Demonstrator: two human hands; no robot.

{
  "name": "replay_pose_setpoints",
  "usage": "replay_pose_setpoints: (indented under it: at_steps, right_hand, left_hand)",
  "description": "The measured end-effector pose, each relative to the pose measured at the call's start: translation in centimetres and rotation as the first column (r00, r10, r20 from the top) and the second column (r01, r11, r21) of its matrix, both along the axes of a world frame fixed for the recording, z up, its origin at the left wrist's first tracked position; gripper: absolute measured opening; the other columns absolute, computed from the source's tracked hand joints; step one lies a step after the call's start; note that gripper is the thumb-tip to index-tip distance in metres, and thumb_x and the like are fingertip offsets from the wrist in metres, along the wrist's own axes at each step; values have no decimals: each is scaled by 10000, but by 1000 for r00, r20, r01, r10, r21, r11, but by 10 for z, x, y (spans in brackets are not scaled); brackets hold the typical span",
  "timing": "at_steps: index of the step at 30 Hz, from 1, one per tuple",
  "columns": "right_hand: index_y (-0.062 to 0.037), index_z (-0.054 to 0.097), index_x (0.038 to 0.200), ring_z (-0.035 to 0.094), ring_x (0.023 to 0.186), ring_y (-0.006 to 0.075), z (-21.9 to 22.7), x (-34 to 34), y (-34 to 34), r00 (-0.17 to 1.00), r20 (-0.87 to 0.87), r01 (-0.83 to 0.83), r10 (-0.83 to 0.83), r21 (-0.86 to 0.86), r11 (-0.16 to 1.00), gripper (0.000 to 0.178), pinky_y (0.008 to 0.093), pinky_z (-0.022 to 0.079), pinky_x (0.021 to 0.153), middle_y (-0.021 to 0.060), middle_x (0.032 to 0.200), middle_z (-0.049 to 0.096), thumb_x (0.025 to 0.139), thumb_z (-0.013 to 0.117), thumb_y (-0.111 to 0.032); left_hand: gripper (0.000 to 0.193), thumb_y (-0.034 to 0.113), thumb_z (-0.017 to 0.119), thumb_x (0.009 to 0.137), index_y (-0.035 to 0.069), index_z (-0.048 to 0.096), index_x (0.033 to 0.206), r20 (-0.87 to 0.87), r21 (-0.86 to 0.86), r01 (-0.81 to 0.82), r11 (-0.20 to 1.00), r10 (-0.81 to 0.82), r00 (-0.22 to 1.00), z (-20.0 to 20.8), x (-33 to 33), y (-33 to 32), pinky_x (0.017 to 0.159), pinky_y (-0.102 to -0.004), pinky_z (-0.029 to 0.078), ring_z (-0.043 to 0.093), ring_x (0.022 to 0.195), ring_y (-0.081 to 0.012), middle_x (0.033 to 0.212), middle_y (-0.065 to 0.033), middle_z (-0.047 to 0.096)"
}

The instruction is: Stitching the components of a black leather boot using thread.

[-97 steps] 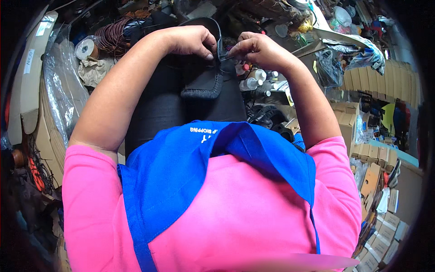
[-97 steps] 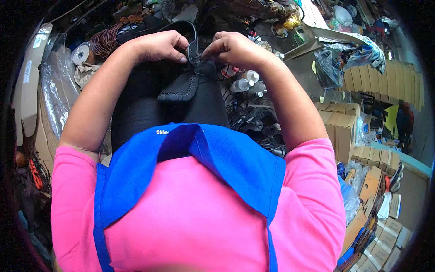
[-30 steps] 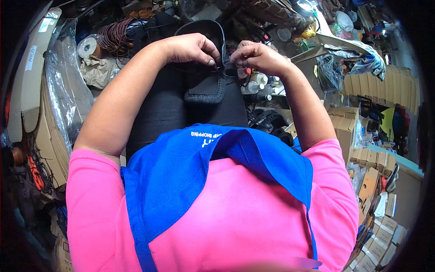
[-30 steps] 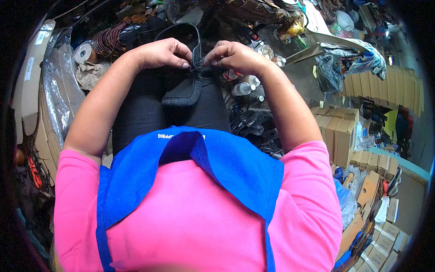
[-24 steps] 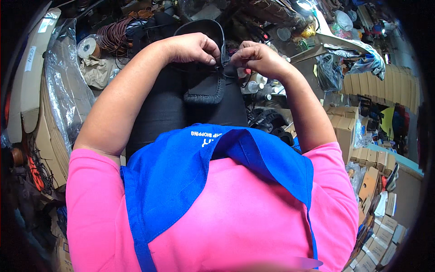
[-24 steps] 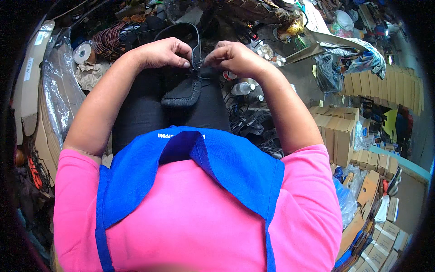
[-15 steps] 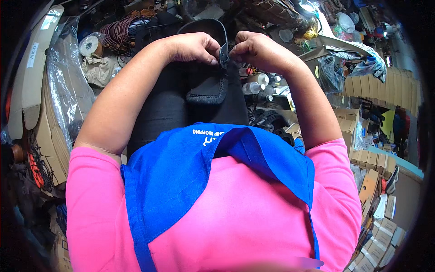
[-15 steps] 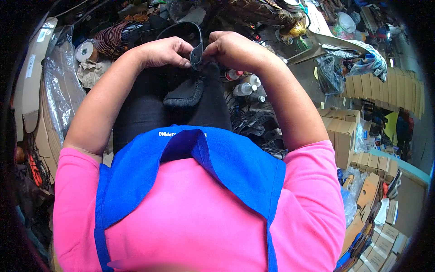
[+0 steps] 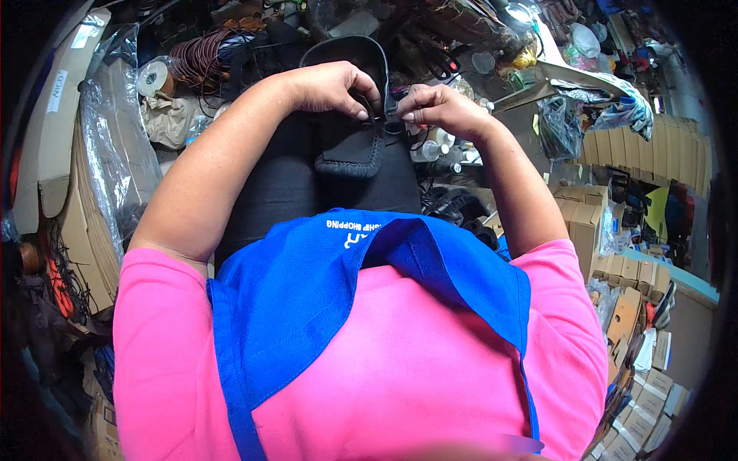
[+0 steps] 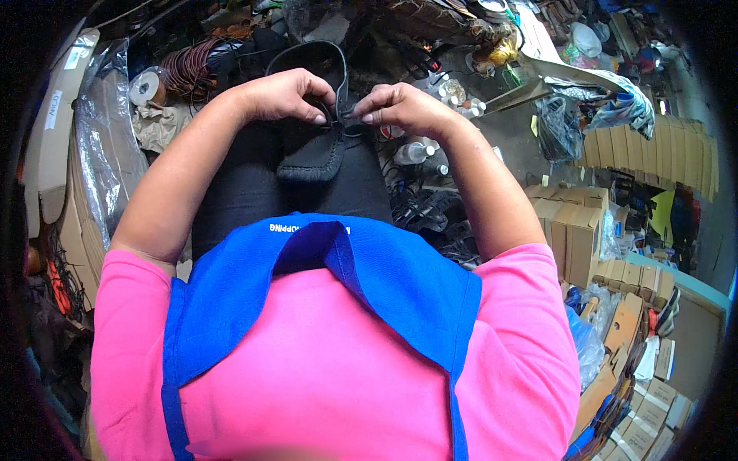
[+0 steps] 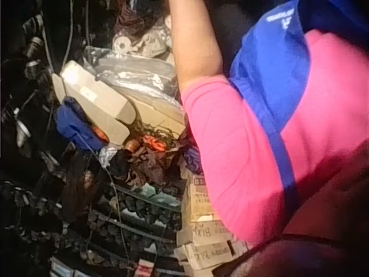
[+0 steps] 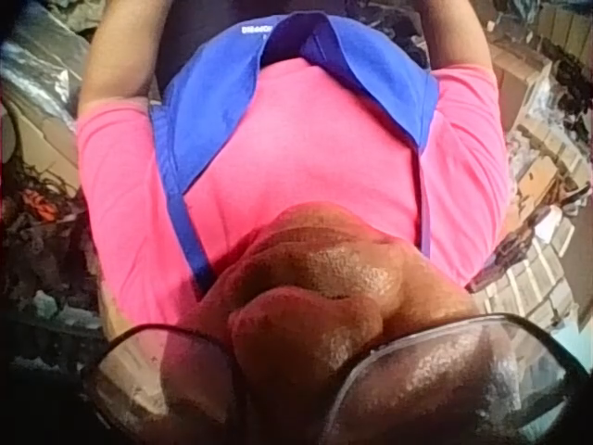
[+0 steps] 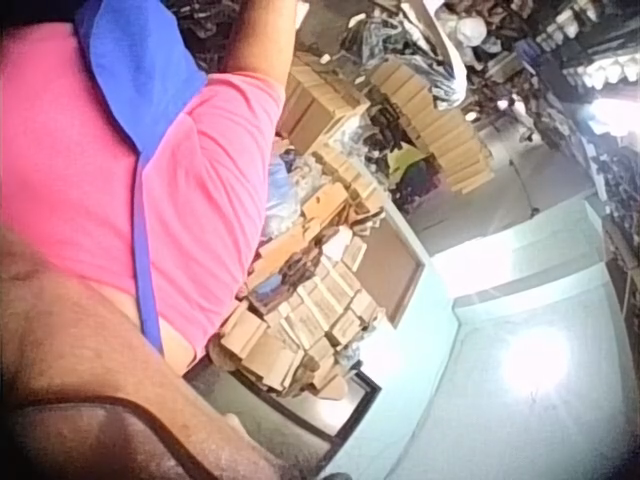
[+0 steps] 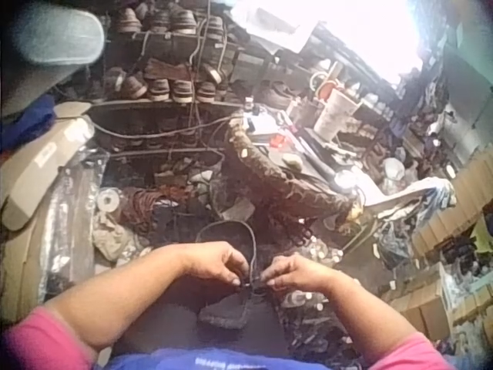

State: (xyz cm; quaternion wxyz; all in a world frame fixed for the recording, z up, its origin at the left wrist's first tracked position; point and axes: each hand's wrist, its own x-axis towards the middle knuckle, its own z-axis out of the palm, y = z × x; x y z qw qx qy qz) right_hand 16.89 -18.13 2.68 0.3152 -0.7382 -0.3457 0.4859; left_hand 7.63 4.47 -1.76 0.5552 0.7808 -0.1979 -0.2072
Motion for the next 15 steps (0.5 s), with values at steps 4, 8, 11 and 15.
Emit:
replay_pose_setpoints:
  at_steps: [4,8,11,15]
  right_hand:
    - [-55,678,1039,571,914,121,-7,0,-5,998,-56,37,-35,30,999,223,265,436,838,29,932,622,823,642,-100]
    - [-62,686,991,581,863,125,-11,-10,1,991,-30,132,-132,-13,991,190,277,460,778,25,870,616,808,655,-101]
    - [-29,660,915,560,778,76,-4,-32,12,951,306,15,-55,132,991,107,253,465,674,-9,831,560,810,648,-49]
    - [-53,653,871,588,740,204,3,-47,15,704,710,-198,17,174,965,130,291,472,635,70,813,555,752,643,-1]
  left_hand:
    - [274,87,690,740,-9,645,992,21,27,-38,999,37,999,0,0,-2,814,-266,441,572,829,-101,867,-34,666]
    - [270,79,696,729,-5,654,983,-3,-23,-41,999,41,999,-13,2,-2,805,-257,447,580,814,-96,854,-26,673]
    - [295,81,715,703,50,675,993,-31,-83,-90,993,88,996,-16,-1,-3,758,-262,471,605,771,-113,828,-51,684]
    - [283,75,688,709,20,655,984,112,13,-278,960,275,955,-12,-9,2,793,-270,465,594,825,-113,897,-48,666]
